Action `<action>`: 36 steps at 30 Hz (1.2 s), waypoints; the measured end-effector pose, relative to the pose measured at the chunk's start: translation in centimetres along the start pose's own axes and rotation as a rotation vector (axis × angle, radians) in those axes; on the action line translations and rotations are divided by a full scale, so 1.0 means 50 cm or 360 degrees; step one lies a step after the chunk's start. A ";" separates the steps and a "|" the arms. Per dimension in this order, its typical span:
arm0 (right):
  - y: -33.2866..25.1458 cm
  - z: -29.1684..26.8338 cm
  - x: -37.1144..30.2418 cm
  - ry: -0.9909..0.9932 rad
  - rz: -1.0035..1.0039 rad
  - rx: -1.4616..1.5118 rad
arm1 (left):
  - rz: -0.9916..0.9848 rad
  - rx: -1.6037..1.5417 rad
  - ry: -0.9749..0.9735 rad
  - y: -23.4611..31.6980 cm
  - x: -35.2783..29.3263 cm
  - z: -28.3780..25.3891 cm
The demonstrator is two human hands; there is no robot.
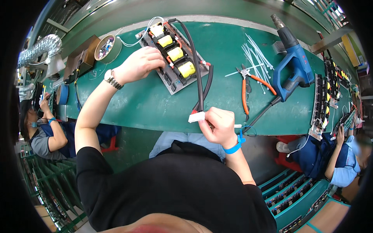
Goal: Connecting and securing wires on a large electronic circuit board using cable ties.
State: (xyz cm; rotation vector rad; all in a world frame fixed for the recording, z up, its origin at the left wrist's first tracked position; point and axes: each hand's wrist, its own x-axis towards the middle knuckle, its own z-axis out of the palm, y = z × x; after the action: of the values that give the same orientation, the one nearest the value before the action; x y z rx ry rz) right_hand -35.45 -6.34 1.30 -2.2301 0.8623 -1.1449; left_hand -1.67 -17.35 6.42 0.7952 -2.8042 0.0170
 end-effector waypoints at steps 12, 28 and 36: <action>-0.011 0.001 -0.017 0.0426 0.0531 0.0348 | -0.0268 0.0189 0.0334 0.021 -0.098 0.023; 0.120 0.049 0.316 -0.0192 0.0843 -0.0071 | -0.2066 -0.0966 0.0316 0.075 -0.038 0.066; 0.123 0.102 0.399 -0.0359 0.0945 0.0212 | -0.1935 -0.0250 0.0091 0.057 -0.013 0.064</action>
State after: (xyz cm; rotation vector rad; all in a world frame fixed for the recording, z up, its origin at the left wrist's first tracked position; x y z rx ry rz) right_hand -24.13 -24.19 5.12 -1.7675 1.1988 -0.6364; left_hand -3.30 -14.81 3.31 2.1891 -1.8025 -0.3553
